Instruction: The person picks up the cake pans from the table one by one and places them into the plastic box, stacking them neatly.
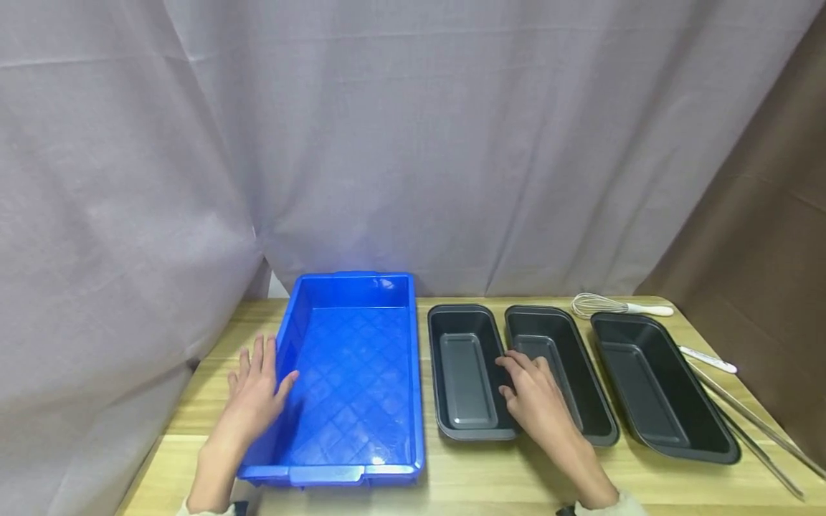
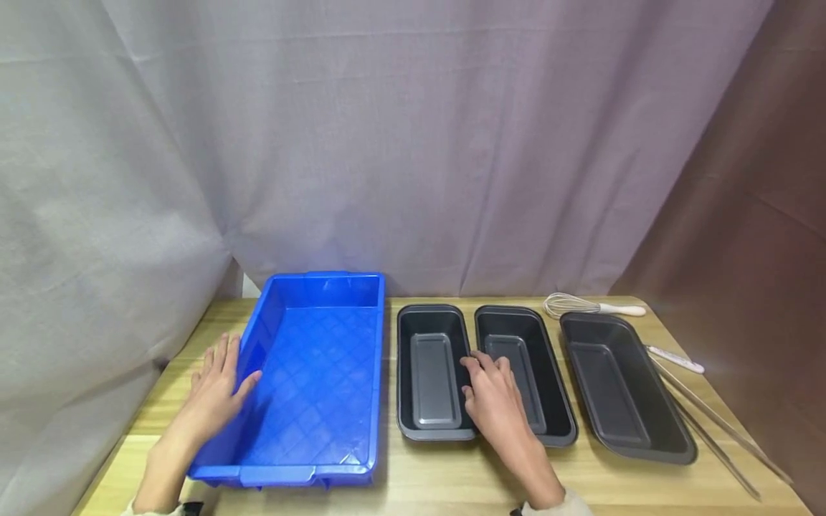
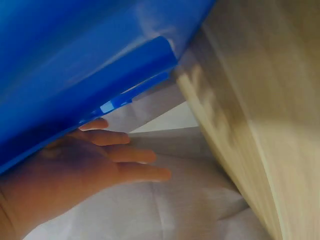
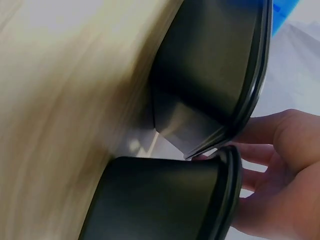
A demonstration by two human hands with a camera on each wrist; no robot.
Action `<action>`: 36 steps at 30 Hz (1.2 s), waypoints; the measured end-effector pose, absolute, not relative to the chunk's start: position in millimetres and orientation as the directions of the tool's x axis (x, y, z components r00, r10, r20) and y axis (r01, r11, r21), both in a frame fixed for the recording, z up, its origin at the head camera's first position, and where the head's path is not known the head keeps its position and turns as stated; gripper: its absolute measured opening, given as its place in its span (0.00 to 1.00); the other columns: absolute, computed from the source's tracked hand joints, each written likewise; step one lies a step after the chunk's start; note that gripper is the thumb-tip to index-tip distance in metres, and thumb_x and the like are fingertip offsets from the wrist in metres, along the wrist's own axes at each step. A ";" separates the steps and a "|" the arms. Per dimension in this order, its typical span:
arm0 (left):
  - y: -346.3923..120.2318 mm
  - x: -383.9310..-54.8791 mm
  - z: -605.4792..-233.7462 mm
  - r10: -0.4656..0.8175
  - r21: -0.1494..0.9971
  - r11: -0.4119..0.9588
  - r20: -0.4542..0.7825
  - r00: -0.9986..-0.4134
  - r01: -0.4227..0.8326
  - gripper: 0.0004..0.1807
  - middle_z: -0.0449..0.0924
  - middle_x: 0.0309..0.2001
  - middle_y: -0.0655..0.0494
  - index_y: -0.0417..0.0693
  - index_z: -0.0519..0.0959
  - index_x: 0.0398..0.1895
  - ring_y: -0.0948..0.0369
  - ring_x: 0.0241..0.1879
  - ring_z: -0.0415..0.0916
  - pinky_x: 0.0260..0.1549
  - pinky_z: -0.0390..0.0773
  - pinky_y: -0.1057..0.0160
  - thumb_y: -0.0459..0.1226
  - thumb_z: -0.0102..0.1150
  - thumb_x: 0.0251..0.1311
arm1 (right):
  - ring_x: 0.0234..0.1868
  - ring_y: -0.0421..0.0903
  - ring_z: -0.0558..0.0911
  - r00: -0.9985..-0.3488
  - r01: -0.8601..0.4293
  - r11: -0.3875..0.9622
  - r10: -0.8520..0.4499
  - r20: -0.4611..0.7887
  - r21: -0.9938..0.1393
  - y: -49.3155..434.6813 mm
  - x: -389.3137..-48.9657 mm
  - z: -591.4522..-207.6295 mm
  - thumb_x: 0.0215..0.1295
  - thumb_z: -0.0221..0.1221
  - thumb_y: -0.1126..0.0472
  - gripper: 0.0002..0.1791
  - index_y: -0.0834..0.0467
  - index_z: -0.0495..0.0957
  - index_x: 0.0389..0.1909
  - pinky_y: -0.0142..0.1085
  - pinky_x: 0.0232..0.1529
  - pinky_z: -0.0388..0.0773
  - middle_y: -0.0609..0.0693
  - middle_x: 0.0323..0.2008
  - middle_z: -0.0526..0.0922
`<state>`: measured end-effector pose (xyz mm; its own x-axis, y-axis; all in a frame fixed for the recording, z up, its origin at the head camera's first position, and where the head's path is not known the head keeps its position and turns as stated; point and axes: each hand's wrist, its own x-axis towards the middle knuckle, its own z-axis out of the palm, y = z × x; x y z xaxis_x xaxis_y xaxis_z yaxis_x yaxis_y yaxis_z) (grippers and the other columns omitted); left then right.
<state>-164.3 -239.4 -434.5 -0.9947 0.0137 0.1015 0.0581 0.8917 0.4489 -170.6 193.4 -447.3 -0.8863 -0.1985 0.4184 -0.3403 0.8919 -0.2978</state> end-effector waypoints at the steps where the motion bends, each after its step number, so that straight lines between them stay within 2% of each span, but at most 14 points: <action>1: -239.1 -163.9 -435.4 0.016 0.457 0.887 0.115 -0.993 0.067 0.43 0.42 0.84 0.18 0.25 0.46 0.85 0.15 0.80 0.41 0.71 0.48 0.12 0.42 0.54 0.85 | 0.45 0.62 0.80 -0.882 -0.344 0.896 -0.205 0.425 -0.281 191.7 -169.9 -446.7 0.55 0.76 0.76 0.24 0.69 0.87 0.55 0.56 0.46 0.82 0.69 0.61 0.86; 8: -241.9 -160.8 -437.6 0.027 0.491 0.865 0.170 -0.985 0.108 0.40 0.48 0.80 0.13 0.25 0.49 0.85 0.12 0.76 0.47 0.70 0.57 0.15 0.37 0.54 0.83 | 0.44 0.63 0.87 -0.876 -0.349 0.925 -0.265 0.402 -0.152 175.5 -158.6 -444.1 0.53 0.76 0.77 0.24 0.69 0.87 0.53 0.51 0.37 0.87 0.70 0.63 0.85; 12: -244.9 -160.6 -437.3 0.030 0.505 0.856 0.170 -0.985 0.114 0.40 0.46 0.80 0.11 0.24 0.48 0.85 0.11 0.76 0.45 0.73 0.54 0.17 0.36 0.54 0.83 | 0.31 0.56 0.86 -0.893 -0.353 0.912 -0.262 0.367 -0.208 172.6 -158.5 -452.1 0.53 0.72 0.80 0.25 0.71 0.85 0.55 0.47 0.24 0.84 0.74 0.68 0.80; 15: -246.2 -161.0 -437.3 0.029 0.501 0.859 0.167 -0.986 0.110 0.40 0.45 0.80 0.11 0.24 0.48 0.85 0.11 0.76 0.43 0.74 0.51 0.18 0.37 0.54 0.83 | 0.19 0.47 0.77 -0.905 -0.353 0.899 -0.258 0.337 -0.258 177.3 -162.6 -469.2 0.51 0.68 0.83 0.29 0.73 0.82 0.59 0.41 0.17 0.78 0.76 0.73 0.74; 18: -245.8 -161.6 -437.8 0.023 0.500 0.860 0.163 -0.986 0.103 0.41 0.44 0.80 0.11 0.24 0.48 0.85 0.11 0.77 0.42 0.74 0.51 0.18 0.37 0.54 0.83 | 0.19 0.44 0.76 -0.924 -0.348 0.883 -0.265 0.277 -0.315 182.5 -166.2 -486.4 0.48 0.65 0.85 0.39 0.76 0.74 0.68 0.38 0.16 0.75 0.82 0.77 0.65; 20: -244.8 -161.8 -438.5 0.022 0.504 0.858 0.156 -0.987 0.099 0.41 0.44 0.80 0.11 0.24 0.48 0.85 0.11 0.77 0.42 0.74 0.51 0.19 0.37 0.55 0.83 | 0.26 0.48 0.85 -0.942 -0.318 0.881 -0.252 0.222 -0.351 182.9 -164.2 -490.3 0.51 0.64 0.86 0.43 0.74 0.70 0.73 0.43 0.24 0.85 0.85 0.76 0.62; 21: -243.8 -161.8 -438.5 0.021 0.508 0.856 0.153 -0.988 0.097 0.41 0.43 0.81 0.12 0.25 0.48 0.85 0.11 0.77 0.42 0.75 0.50 0.19 0.37 0.55 0.83 | 0.31 0.53 0.89 -0.947 -0.309 0.876 -0.248 0.203 -0.371 182.5 -162.4 -491.2 0.52 0.63 0.86 0.43 0.74 0.68 0.74 0.50 0.31 0.89 0.87 0.75 0.61; 23: -242.6 -162.2 -439.6 0.022 0.512 0.854 0.152 -0.988 0.097 0.41 0.44 0.81 0.12 0.25 0.48 0.85 0.11 0.77 0.42 0.75 0.50 0.19 0.37 0.54 0.83 | 0.43 0.64 0.91 -0.961 -0.274 0.869 -0.229 0.155 -0.413 180.6 -157.3 -490.0 0.57 0.60 0.86 0.41 0.72 0.67 0.75 0.67 0.42 0.88 0.88 0.74 0.61; 25: -241.5 -162.7 -440.5 0.026 0.510 0.854 0.159 -0.987 0.105 0.40 0.45 0.81 0.12 0.24 0.49 0.85 0.11 0.77 0.43 0.75 0.51 0.19 0.36 0.55 0.83 | 0.49 0.69 0.90 -0.974 -0.228 0.855 -0.201 0.108 -0.465 176.8 -149.7 -482.2 0.61 0.58 0.85 0.40 0.70 0.67 0.76 0.72 0.46 0.85 0.88 0.74 0.60; 28: -240.6 -163.9 -441.5 0.030 0.506 0.855 0.173 -0.984 0.115 0.39 0.46 0.80 0.12 0.24 0.50 0.84 0.11 0.77 0.44 0.74 0.52 0.19 0.36 0.54 0.83 | 0.42 0.63 0.89 -0.983 -0.168 0.802 -0.181 0.036 -0.574 172.9 -139.7 -471.0 0.63 0.54 0.87 0.43 0.68 0.62 0.81 0.53 0.38 0.89 0.86 0.79 0.52; 30: -240.5 -164.1 -441.6 0.033 0.505 0.855 0.175 -0.984 0.118 0.39 0.46 0.80 0.12 0.24 0.50 0.84 0.11 0.77 0.44 0.74 0.53 0.18 0.36 0.54 0.82 | 0.41 0.59 0.87 -0.984 -0.154 0.776 -0.178 0.021 -0.612 172.1 -135.0 -467.1 0.65 0.53 0.87 0.44 0.67 0.58 0.83 0.43 0.32 0.84 0.84 0.81 0.48; 33: -240.4 -164.4 -441.1 0.033 0.506 0.855 0.165 -0.986 0.113 0.40 0.45 0.81 0.12 0.24 0.49 0.85 0.12 0.77 0.43 0.74 0.52 0.19 0.36 0.54 0.83 | 0.55 0.65 0.85 -0.980 -0.181 0.757 -0.195 0.048 -0.628 173.3 -131.5 -466.6 0.72 0.51 0.84 0.42 0.68 0.52 0.85 0.51 0.48 0.88 0.83 0.82 0.46; 34: -240.3 -164.5 -441.0 0.033 0.508 0.854 0.164 -0.986 0.113 0.40 0.45 0.81 0.12 0.24 0.49 0.85 0.11 0.77 0.43 0.74 0.52 0.19 0.36 0.54 0.83 | 0.56 0.66 0.85 -0.977 -0.193 0.749 -0.203 0.058 -0.633 174.2 -131.3 -467.6 0.75 0.48 0.82 0.40 0.69 0.49 0.85 0.55 0.55 0.86 0.83 0.83 0.46; 36: -240.3 -164.9 -441.4 0.035 0.508 0.854 0.160 -0.986 0.113 0.40 0.45 0.80 0.12 0.24 0.49 0.85 0.11 0.77 0.44 0.74 0.52 0.19 0.36 0.54 0.83 | 0.60 0.64 0.84 -0.972 -0.220 0.739 -0.218 0.084 -0.637 176.6 -131.5 -470.6 0.79 0.46 0.79 0.38 0.70 0.45 0.86 0.57 0.61 0.83 0.83 0.83 0.45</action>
<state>-164.9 -240.3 -441.4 -0.9864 0.0349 0.1603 0.1129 0.8537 0.5085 -131.5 176.6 -470.6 -0.9724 -0.2176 0.0838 -0.2202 0.7388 -0.6370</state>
